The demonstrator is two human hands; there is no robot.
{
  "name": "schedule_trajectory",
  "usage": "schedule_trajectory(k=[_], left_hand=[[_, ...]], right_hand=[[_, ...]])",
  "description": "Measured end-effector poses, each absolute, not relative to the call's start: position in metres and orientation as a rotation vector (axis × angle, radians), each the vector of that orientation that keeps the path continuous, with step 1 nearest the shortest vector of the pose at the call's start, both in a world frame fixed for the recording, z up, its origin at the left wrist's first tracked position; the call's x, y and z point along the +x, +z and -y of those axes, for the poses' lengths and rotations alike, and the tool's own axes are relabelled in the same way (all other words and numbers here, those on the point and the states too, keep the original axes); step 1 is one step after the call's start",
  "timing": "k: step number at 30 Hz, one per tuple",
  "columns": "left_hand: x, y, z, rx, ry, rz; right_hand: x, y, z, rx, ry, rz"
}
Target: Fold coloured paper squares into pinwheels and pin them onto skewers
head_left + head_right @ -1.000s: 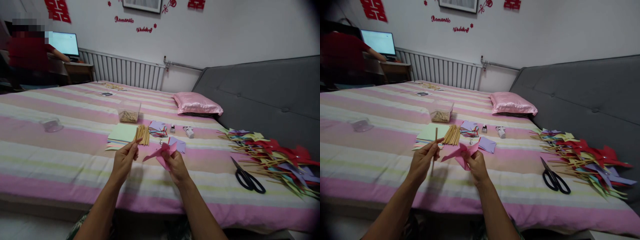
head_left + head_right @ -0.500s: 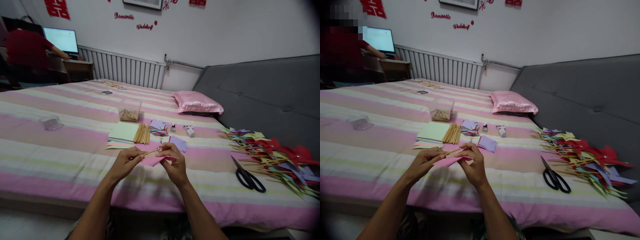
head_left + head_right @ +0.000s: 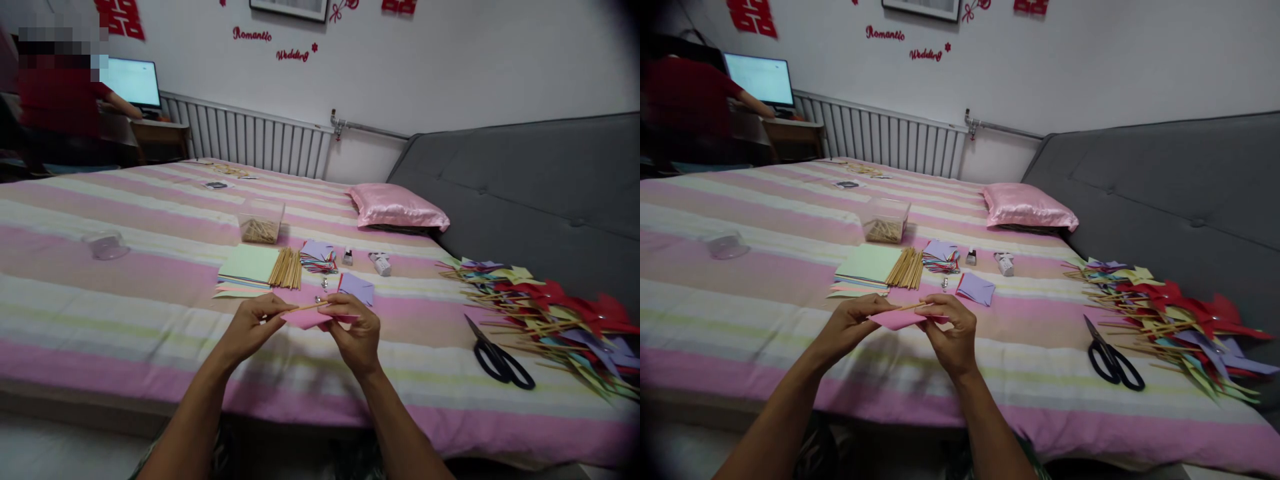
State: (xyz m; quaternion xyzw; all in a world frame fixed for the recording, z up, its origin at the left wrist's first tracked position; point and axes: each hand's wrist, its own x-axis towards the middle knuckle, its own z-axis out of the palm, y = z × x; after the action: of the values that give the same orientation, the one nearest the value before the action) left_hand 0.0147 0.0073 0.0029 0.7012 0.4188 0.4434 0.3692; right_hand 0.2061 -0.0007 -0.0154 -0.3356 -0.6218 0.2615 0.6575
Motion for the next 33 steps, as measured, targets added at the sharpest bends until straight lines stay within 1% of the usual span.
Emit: schedule_trajectory(k=[8, 18, 33], left_hand=[[0.013, -0.002, -0.010, 1.811, 1.189, -1.064], [0.010, -0.004, -0.011, 1.885, 1.166, -1.004], [0.011, -0.010, -0.012, 1.913, 1.182, -1.027]], right_hand=[[0.206, -0.017, 0.000, -0.758, 0.608, 1.398], [0.203, -0.017, -0.002, -0.716, 0.496, 1.448], [0.201, -0.019, -0.002, -0.733, 0.507, 1.466]])
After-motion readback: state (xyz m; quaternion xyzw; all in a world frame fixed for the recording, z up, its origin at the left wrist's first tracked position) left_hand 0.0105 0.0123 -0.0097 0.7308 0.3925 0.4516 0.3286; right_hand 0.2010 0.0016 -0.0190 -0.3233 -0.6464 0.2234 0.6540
